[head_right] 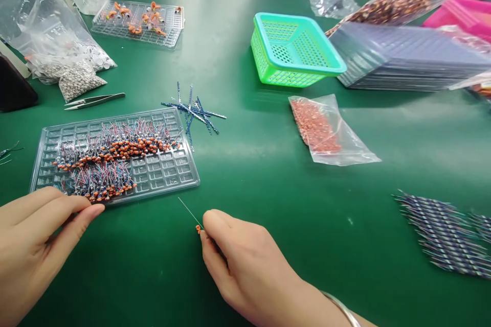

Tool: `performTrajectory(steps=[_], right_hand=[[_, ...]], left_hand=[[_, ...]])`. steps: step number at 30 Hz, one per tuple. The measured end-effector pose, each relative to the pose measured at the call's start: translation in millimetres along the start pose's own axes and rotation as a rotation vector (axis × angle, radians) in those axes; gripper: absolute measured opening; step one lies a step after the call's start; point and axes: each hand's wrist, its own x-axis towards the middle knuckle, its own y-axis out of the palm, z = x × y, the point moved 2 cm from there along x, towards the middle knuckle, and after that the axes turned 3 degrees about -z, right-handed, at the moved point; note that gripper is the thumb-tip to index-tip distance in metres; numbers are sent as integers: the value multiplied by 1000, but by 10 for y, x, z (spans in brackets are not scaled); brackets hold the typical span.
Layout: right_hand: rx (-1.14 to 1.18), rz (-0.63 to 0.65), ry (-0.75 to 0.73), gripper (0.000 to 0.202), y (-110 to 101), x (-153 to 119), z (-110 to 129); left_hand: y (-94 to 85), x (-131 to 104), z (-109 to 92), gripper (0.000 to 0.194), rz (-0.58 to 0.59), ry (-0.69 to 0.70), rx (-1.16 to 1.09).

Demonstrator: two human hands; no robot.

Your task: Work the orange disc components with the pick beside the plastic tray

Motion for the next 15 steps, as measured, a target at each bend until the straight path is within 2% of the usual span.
performTrajectory(steps=[3, 8, 12, 15], right_hand=[[25, 23, 14, 32, 0, 10, -14], [295, 118, 188, 31, -102, 0, -51], [581, 154, 259, 33, -171, -49, 16], [675, 186, 250, 34, -140, -79, 84]], left_hand=[[22, 23, -125, 18, 55, 142, 6], [174, -4, -372, 16, 174, 193, -301], [315, -41, -540, 12, 308, 93, -618], [369, -42, -616, 12, 436, -27, -783]])
